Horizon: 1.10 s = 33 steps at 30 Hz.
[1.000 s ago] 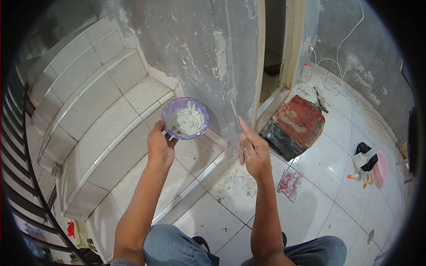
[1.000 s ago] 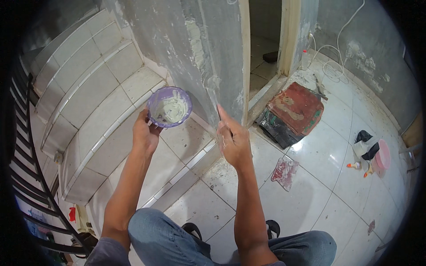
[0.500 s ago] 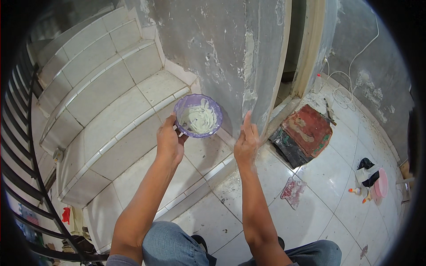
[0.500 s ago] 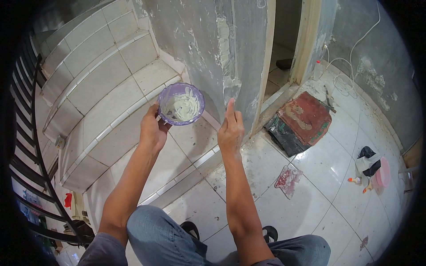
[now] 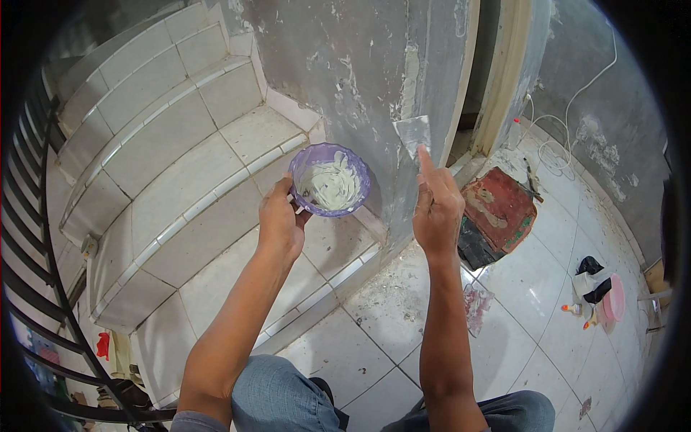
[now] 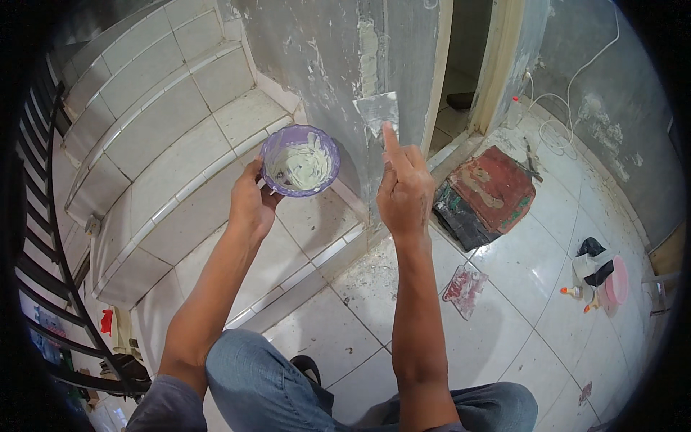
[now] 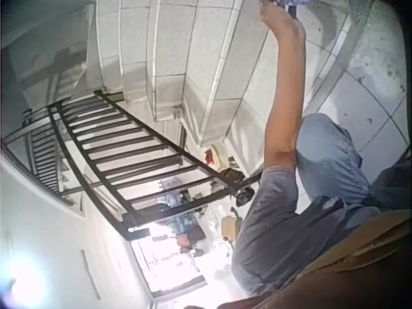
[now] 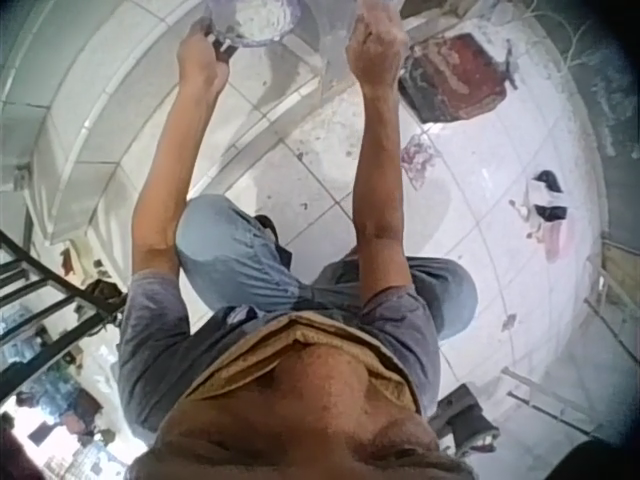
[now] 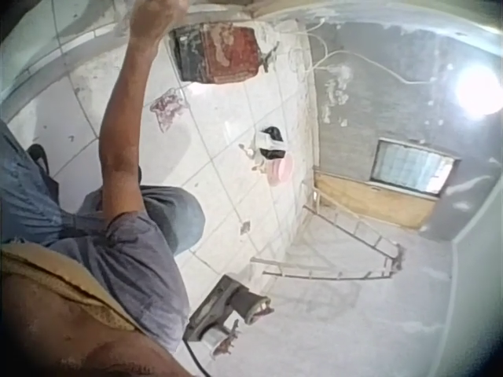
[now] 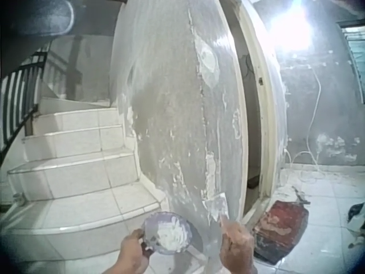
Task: Apply and smooth patching compound on a damaged wall corner and surface.
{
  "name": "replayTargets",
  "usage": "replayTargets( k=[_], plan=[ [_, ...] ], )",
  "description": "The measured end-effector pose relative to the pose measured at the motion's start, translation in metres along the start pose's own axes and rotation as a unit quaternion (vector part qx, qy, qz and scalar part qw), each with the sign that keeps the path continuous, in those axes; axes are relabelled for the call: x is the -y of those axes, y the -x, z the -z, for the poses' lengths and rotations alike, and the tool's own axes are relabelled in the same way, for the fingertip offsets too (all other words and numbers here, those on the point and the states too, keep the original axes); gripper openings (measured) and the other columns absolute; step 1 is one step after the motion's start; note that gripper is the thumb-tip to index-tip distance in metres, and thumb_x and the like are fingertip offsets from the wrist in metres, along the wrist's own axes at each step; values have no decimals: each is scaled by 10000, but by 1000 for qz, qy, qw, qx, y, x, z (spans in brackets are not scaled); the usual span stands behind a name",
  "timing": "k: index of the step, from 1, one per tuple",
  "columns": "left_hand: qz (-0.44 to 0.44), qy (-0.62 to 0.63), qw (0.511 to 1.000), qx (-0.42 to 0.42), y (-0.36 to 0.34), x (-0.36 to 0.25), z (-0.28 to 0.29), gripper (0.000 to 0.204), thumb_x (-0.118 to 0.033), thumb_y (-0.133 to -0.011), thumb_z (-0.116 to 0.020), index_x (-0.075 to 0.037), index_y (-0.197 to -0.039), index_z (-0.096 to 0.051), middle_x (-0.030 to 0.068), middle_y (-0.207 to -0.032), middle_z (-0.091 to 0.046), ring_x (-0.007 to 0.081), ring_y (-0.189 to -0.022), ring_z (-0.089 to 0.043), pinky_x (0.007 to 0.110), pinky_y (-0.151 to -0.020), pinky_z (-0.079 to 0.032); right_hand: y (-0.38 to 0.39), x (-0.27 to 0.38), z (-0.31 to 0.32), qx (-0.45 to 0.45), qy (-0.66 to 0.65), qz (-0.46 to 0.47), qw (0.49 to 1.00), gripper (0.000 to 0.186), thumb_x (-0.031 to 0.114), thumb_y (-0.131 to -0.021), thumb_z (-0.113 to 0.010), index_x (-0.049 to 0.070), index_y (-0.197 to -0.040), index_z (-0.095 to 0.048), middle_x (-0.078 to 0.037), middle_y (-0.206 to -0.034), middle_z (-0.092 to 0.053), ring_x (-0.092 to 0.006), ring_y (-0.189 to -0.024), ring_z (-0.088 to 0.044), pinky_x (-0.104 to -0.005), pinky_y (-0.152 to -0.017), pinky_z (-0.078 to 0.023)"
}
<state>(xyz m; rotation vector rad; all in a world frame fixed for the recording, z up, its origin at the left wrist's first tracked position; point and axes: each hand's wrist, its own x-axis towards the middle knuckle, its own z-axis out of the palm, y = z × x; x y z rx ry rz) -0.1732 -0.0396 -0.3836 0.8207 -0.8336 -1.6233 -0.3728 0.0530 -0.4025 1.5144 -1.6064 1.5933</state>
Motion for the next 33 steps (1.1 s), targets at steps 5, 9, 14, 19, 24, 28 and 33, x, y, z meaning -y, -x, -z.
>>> replayTargets(
  k=[5,9,14,19,24,28,33],
  plan=[
    [-3,-7,1000,-8,-1,0,2,244,-275,-956,-523,-53,-1053,-553,49,-1009,-530,182,-909,-517,356,-798,-470,26,-19,0,60,-27,-43,997,490,-77,-864,-504,110,-1314,-553,-143,-729,-491,-274,-612,-476,-335,-611,-435],
    [0,-9,1000,-6,-5,3,1,239,-274,-957,-520,-57,-1053,-554,45,-997,-540,173,-906,-518,365,-805,-463,82,-43,10,110,-5,-65,992,537,-106,-846,-475,122,-1327,-542,-137,-722,-466,-262,-613,-491,-320,-617,-439],
    [9,16,1000,-11,-9,4,1,289,-253,-977,-485,-30,-1156,-529,50,-1082,-497,212,-944,-514,390,-855,-456,109,-42,22,119,-106,-208,965,547,-103,-868,-431,117,-1361,-517,-31,-743,-503,-98,-576,-492,-238,-546,-440],
    [-13,8,999,-33,-15,2,2,283,-256,-974,-481,-39,-1146,-539,47,-1080,-504,200,-965,-525,394,-859,-466,56,28,13,-31,-184,-259,948,552,-24,-874,-585,30,-1402,-431,-23,-772,-576,-104,-590,-531,-229,-552,-455],
    [-57,45,994,-86,-35,6,24,252,-257,-949,-505,-58,-1094,-560,40,-983,-575,147,-890,-543,362,-792,-474,40,67,-37,-104,-190,-288,933,467,-26,-860,-597,-3,-1314,-487,-74,-792,-621,-119,-636,-580,-258,-570,-472],
    [-67,26,991,-116,-40,6,45,304,-239,-951,-479,-44,-1177,-541,53,-1037,-573,162,-921,-546,364,-792,-478,23,78,-73,-134,-175,-284,933,305,-11,-860,-578,-32,-1158,-516,-154,-823,-653,-230,-691,-641,-349,-637,-495],
    [-63,-2,992,-112,-36,-1,58,351,-236,-955,-462,-38,-1240,-514,55,-1112,-553,166,-989,-525,382,-821,-460,12,67,-86,-135,-184,-302,926,286,2,-864,-545,-23,-1145,-501,-183,-847,-663,-333,-748,-643,-404,-700,-483]
  ],
)
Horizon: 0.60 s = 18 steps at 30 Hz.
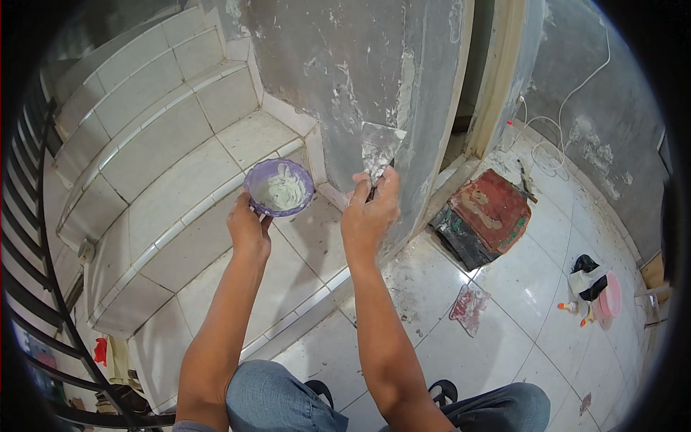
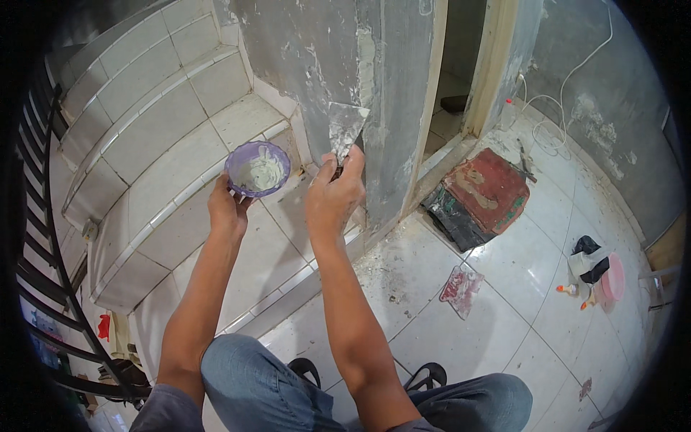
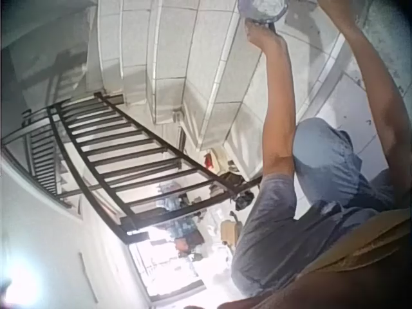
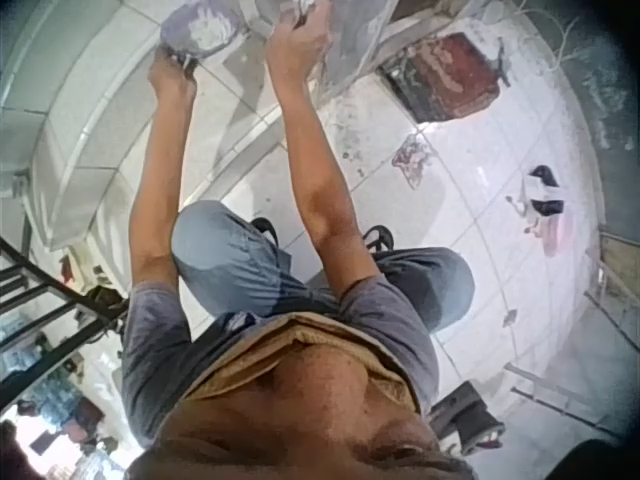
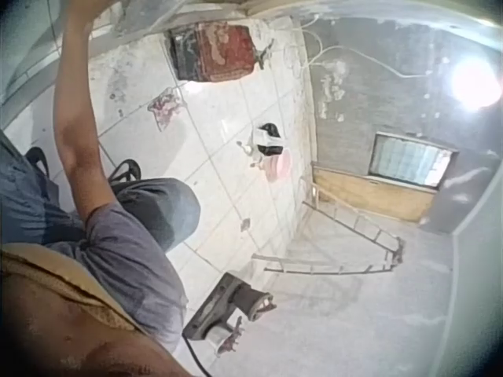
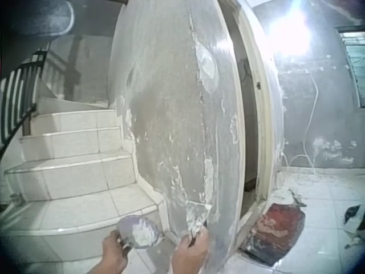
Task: Apply and smooth patching compound on a damaged wall corner and surface.
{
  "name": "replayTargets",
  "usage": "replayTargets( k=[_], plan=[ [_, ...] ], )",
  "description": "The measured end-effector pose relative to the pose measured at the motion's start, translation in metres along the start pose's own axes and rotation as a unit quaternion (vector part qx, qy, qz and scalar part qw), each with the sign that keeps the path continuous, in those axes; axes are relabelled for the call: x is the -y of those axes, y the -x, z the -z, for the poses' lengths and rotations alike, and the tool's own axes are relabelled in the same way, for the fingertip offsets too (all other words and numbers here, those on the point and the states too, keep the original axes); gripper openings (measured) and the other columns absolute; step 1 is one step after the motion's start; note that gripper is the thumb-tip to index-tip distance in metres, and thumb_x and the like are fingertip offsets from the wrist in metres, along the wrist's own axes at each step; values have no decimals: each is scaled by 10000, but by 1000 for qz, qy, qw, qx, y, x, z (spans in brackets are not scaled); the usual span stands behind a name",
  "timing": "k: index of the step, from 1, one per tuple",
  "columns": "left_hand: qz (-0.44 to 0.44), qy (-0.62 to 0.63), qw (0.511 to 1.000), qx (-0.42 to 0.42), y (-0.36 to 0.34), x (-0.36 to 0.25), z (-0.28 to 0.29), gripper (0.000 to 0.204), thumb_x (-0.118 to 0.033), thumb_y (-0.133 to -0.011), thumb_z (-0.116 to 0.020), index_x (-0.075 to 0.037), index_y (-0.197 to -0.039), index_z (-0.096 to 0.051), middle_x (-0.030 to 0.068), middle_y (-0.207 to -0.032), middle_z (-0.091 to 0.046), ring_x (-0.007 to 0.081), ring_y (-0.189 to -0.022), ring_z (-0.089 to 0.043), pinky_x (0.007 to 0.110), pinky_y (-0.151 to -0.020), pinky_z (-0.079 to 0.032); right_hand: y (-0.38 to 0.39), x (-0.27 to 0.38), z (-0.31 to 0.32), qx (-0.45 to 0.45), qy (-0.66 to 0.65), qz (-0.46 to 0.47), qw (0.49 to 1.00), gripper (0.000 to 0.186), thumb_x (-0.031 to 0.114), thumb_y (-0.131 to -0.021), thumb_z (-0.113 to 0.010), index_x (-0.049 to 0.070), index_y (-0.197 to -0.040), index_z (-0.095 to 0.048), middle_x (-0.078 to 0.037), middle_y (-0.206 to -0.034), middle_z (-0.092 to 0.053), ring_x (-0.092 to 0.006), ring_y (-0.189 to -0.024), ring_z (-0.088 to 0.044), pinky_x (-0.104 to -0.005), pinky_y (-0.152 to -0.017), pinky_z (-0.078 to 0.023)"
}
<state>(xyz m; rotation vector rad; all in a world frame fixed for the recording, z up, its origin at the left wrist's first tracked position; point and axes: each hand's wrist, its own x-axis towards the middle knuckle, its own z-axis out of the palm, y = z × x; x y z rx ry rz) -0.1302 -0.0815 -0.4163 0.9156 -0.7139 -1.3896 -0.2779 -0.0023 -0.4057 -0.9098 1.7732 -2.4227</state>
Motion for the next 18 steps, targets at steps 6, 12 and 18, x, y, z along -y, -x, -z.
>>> replayTargets(
  k=[6,12,18],
  plan=[
    [7,-14,1000,9,-1,3,1,303,-238,-954,-479,-43,-1182,-527,43,-1076,-554,159,-945,-522,377,-820,-445,11,-6,8,12,-16,-95,995,300,-10,-861,-530,-27,-1159,-501,-153,-814,-658,-272,-673,-639,-375,-622,-490],
    [17,-16,1000,11,3,8,-7,259,-237,-952,-492,-47,-1123,-533,39,-1035,-549,157,-901,-521,372,-790,-443,45,-51,36,33,-7,-148,988,237,-1,-895,-519,-41,-1128,-524,-108,-793,-637,-144,-547,-589,-295,-478,-486],
    [17,-6,999,27,5,12,-13,264,-244,-953,-481,-31,-1102,-528,68,-1069,-479,213,-955,-505,430,-849,-458,53,-68,88,100,-8,-126,987,337,9,-916,-511,-45,-1248,-514,-87,-787,-585,-115,-587,-577,-260,-536,-471]
  ],
)
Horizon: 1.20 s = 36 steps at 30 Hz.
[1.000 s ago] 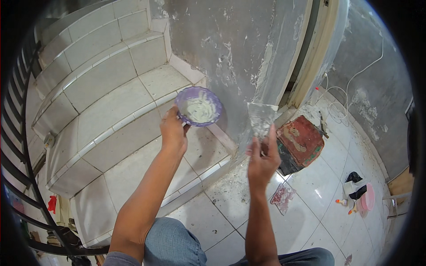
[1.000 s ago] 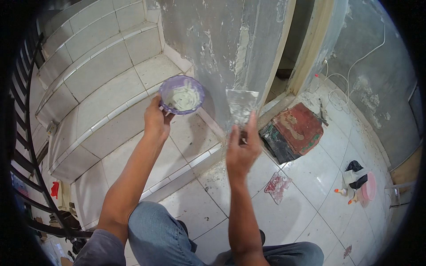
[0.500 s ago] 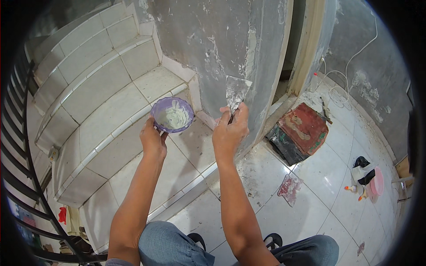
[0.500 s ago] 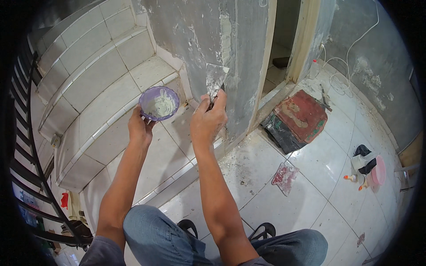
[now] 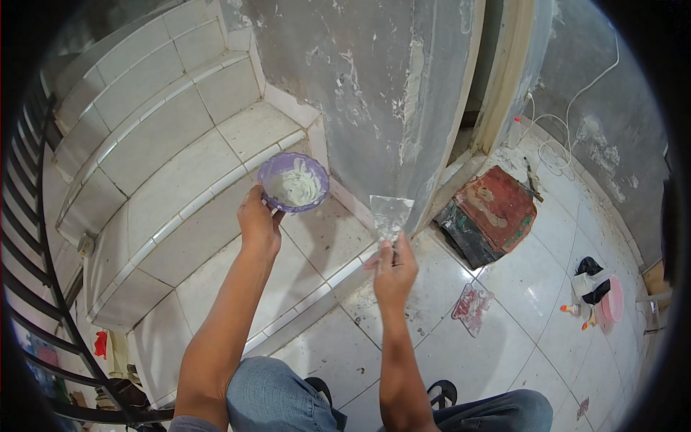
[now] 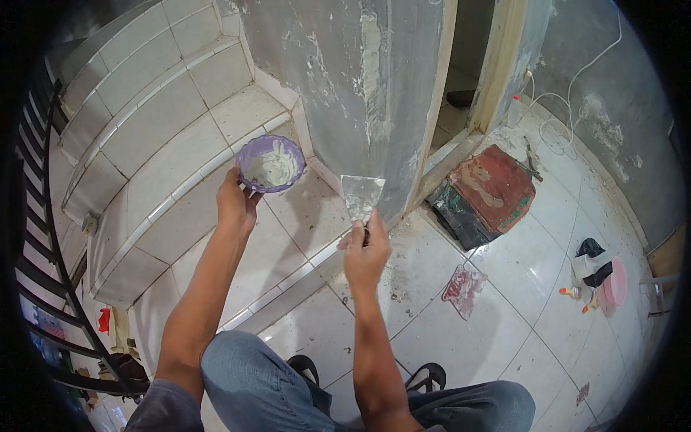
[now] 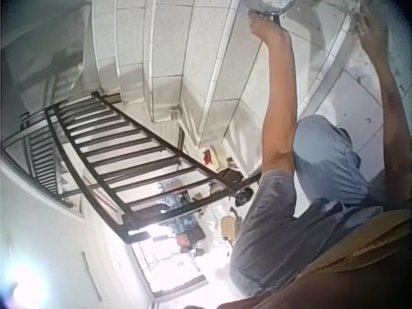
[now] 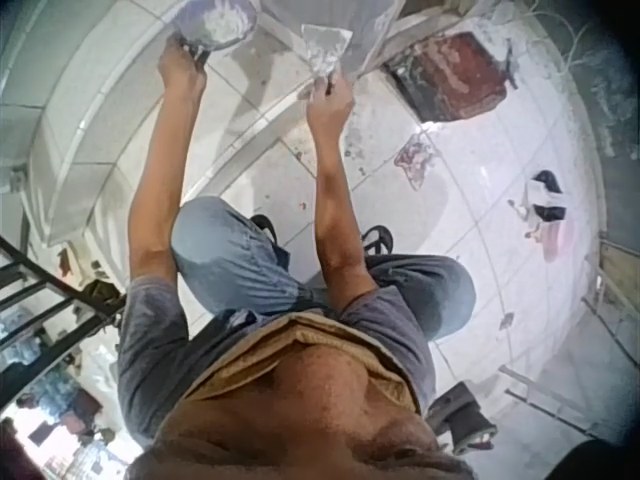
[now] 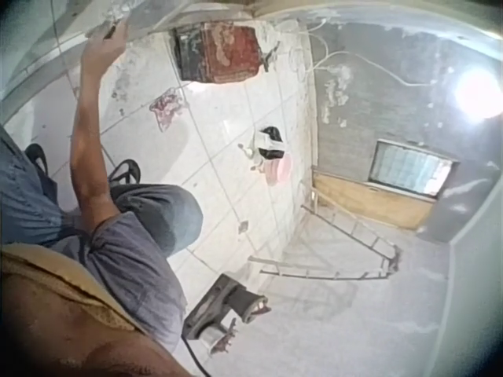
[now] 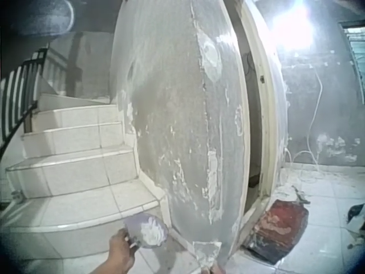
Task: Apply and smooth patching compound on a damaged wall corner and surface.
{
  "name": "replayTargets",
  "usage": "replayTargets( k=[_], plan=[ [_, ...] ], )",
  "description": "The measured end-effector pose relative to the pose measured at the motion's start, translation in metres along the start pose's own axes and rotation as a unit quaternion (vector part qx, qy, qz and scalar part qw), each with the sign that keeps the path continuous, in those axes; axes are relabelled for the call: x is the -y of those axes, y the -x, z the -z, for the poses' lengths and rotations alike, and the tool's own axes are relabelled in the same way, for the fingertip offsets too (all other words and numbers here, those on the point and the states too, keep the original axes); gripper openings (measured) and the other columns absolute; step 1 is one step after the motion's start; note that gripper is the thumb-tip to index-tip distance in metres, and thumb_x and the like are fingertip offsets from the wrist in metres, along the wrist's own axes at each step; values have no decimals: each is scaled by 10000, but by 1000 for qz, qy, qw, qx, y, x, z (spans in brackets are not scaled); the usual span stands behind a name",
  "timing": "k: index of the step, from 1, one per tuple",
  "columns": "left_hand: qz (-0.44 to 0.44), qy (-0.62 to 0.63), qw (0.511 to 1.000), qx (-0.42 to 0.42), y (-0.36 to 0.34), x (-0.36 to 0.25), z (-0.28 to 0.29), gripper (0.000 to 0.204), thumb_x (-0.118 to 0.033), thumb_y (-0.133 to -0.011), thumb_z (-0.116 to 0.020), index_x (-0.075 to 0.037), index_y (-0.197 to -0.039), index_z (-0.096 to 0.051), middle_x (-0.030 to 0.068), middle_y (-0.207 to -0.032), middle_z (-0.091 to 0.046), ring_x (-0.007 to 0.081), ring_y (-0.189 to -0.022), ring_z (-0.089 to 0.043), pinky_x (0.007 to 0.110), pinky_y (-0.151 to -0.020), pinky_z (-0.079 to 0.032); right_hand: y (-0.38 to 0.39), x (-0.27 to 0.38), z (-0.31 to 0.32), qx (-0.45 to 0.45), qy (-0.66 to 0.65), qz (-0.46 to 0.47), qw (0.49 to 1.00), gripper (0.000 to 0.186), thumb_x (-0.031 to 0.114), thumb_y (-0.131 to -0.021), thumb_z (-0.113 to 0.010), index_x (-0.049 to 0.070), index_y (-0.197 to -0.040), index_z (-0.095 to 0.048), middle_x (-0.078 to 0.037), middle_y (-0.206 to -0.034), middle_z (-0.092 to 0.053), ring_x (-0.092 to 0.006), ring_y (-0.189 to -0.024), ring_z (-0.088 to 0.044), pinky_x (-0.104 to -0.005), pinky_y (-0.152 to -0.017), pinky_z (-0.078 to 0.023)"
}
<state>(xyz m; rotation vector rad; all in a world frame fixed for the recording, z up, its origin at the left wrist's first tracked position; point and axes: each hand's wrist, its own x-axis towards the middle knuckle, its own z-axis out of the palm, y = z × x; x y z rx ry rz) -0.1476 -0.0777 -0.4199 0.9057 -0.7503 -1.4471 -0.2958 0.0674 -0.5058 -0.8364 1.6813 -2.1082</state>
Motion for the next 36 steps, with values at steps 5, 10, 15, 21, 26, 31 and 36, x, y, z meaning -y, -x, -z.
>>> replayTargets(
  k=[5,10,15,21,26,31,36],
  plan=[
    [10,-7,1000,16,1,4,-8,266,-237,-948,-507,-25,-1108,-520,74,-1030,-482,209,-942,-509,412,-818,-468,-23,46,15,38,-91,73,993,547,7,-948,-472,25,-1466,-296,-3,-741,-464,-70,-605,-451,-212,-551,-407],
    [23,-7,999,30,11,9,-21,236,-271,-958,-504,-63,-1068,-530,37,-985,-549,152,-897,-514,365,-794,-455,-60,35,18,107,-65,132,983,537,34,-969,-465,28,-1473,-281,-21,-908,-468,-62,-620,-439,-214,-534,-408],
    [23,-16,999,35,13,7,-17,234,-280,-958,-513,-66,-1050,-536,35,-979,-555,148,-890,-515,357,-798,-459,-71,29,5,84,-22,147,985,518,86,-971,-502,4,-1449,-318,-49,-947,-463,-72,-610,-455,-214,-510,-395],
    [19,-29,999,35,12,5,-13,246,-278,-958,-514,-52,-1054,-533,49,-996,-547,159,-914,-511,366,-809,-457,-77,23,9,41,235,260,936,478,107,-964,-514,-8,-1410,-385,-85,-901,-501,-168,-744,-507,-317,-671,-448],
    [27,-17,999,15,7,9,-15,257,-252,-955,-511,-26,-1076,-532,71,-1039,-475,200,-906,-508,407,-825,-464,-49,-33,44,66,184,235,952,443,127,-980,-491,25,-1405,-417,-60,-862,-499,-124,-682,-492,-270,-606,-435],
    [38,-28,998,42,8,16,-17,257,-249,-956,-510,-26,-1082,-535,68,-1042,-476,204,-931,-513,407,-838,-462,-65,18,47,127,-72,21,989,418,132,-987,-486,21,-1388,-446,-20,-859,-470,-74,-612,-465,-220,-550,-411],
    [41,-35,998,43,11,15,-17,255,-248,-960,-506,-27,-1084,-536,68,-1051,-481,206,-933,-514,404,-832,-464,-109,50,39,125,-19,66,990,391,136,-977,-509,24,-1351,-493,-47,-819,-488,-108,-602,-474,-244,-559,-416]
  ],
)
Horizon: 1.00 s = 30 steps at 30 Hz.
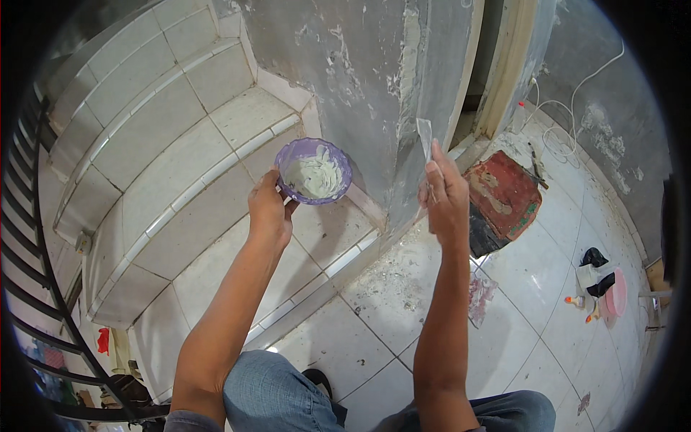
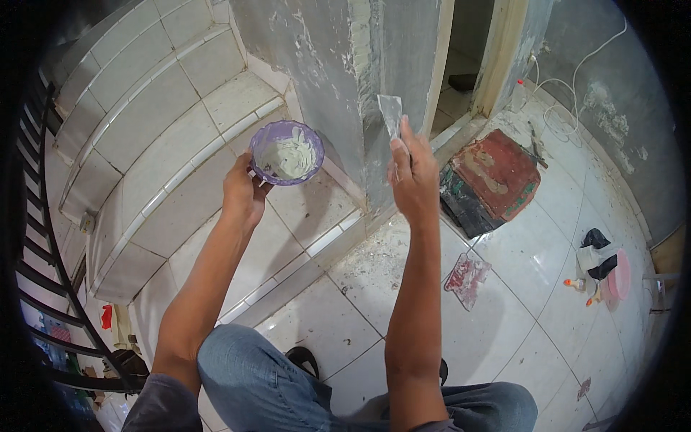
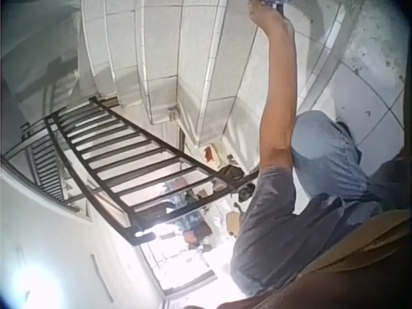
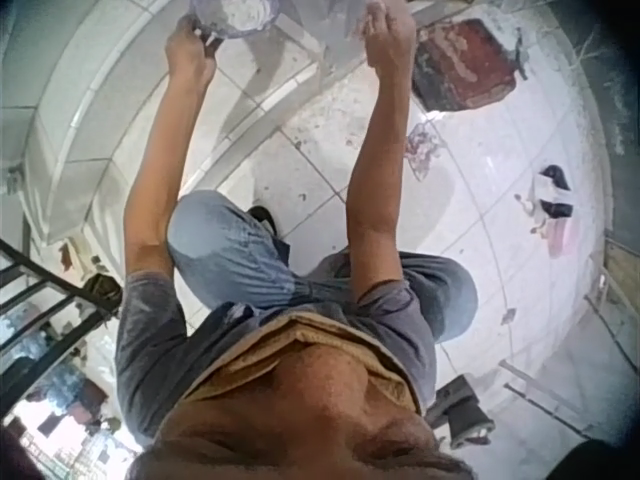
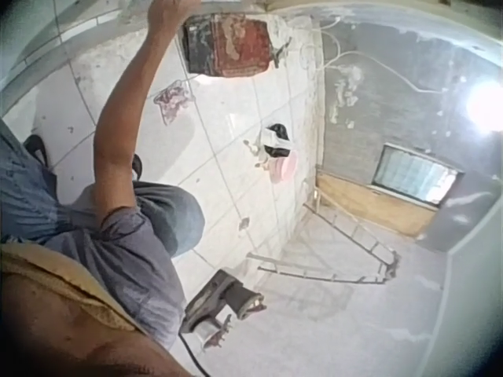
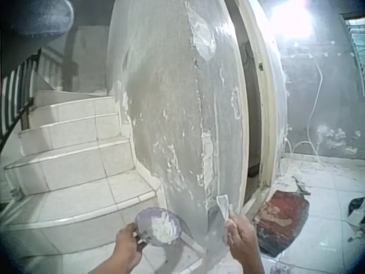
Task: Apply and smooth patching compound on a damaged wall corner and surface.
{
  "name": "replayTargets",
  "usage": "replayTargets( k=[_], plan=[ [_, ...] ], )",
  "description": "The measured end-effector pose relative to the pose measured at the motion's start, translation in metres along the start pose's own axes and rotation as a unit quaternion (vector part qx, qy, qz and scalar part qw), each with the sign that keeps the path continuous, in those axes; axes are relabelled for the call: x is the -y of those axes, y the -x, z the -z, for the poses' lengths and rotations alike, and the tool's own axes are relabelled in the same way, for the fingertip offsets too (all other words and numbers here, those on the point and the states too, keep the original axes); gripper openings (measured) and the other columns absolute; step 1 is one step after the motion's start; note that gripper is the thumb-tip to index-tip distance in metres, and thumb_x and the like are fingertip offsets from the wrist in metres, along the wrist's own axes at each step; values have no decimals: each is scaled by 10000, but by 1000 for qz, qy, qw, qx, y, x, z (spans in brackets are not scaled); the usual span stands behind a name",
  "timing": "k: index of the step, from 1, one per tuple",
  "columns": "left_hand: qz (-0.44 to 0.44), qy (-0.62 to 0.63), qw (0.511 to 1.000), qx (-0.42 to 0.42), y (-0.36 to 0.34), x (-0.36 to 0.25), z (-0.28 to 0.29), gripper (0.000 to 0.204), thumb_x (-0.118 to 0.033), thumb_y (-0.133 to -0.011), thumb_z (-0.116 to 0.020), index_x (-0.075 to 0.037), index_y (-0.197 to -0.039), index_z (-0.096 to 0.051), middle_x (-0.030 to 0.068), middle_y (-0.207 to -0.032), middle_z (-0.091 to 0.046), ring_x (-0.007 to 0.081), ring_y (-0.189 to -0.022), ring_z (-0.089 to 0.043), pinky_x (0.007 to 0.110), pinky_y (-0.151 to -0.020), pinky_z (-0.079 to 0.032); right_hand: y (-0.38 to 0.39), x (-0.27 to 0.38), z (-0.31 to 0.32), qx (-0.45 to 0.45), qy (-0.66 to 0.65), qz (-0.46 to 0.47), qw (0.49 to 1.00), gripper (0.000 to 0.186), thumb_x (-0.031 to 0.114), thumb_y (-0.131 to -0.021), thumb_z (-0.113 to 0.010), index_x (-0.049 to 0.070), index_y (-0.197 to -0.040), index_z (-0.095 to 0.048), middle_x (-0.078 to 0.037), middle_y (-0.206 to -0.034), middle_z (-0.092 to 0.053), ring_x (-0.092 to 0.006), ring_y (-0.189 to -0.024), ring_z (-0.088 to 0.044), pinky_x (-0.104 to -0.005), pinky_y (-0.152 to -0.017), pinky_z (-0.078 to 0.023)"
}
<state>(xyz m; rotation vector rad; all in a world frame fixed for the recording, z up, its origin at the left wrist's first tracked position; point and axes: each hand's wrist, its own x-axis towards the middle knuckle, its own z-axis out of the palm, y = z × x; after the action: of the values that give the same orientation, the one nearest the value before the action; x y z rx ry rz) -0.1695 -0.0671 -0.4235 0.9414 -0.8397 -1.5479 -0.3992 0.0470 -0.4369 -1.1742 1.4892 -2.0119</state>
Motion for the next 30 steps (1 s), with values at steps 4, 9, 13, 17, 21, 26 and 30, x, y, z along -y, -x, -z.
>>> replayTargets(
  k=[4,9,13,17,21,26,30],
  plan=[
    [-11,-9,1000,-1,-5,-1,4,235,-247,-952,-514,-40,-1062,-537,57,-1015,-505,193,-909,-510,392,-797,-463,5,-13,16,37,243,128,961,409,151,-938,-564,6,-1316,-508,-133,-773,-486,-219,-652,-492,-320,-632,-428],
    [-22,4,1000,-17,-8,-1,5,235,-246,-938,-514,-42,-1051,-541,70,-1008,-518,205,-915,-513,408,-784,-474,77,-64,52,139,-32,-263,954,391,296,-988,-495,-25,-1198,-569,-71,-768,-531,-177,-598,-473,-280,-565,-413],
    [-23,-16,999,24,-5,2,-1,259,-249,-930,-522,-42,-1085,-526,76,-1045,-496,235,-954,-518,436,-822,-486,147,-135,86,54,-402,-294,866,333,313,-1008,-447,6,-1082,-554,-53,-809,-548,-152,-580,-468,-262,-505,-408],
    [-19,-22,998,47,-8,6,3,276,-251,-932,-523,-39,-1108,-507,82,-1079,-485,258,-979,-512,459,-876,-484,170,-160,69,-98,-441,-356,818,285,306,-1006,-447,27,-1025,-503,-77,-833,-547,-159,-588,-486,-278,-485,-428],
    [-23,-36,997,60,-3,3,1,275,-228,-943,-505,-29,-1133,-500,98,-1129,-468,278,-1040,-505,461,-905,-484,167,-183,53,-132,-435,-398,797,268,303,-1002,-462,37,-983,-491,-75,-830,-543,-164,-595,-501,-282,-491,-438],
    [-38,-62,997,24,1,-2,2,335,-218,-957,-481,23,-1189,-503,149,-1209,-505,309,-1100,-528,485,-978,-473,151,-193,26,-147,-381,-414,814,272,294,-1004,-459,28,-966,-496,-76,-826,-539,-152,-589,-534,-297,-490,-485],
    [-41,-76,996,12,2,-5,4,328,-212,-962,-469,39,-1172,-495,156,-1204,-499,309,-1096,-529,484,-976,-475,136,-178,-3,-184,-310,-411,837,296,302,-1011,-437,22,-955,-512,-63,-700,-505,-150,-551,-505,-276,-468,-461]
  ],
)
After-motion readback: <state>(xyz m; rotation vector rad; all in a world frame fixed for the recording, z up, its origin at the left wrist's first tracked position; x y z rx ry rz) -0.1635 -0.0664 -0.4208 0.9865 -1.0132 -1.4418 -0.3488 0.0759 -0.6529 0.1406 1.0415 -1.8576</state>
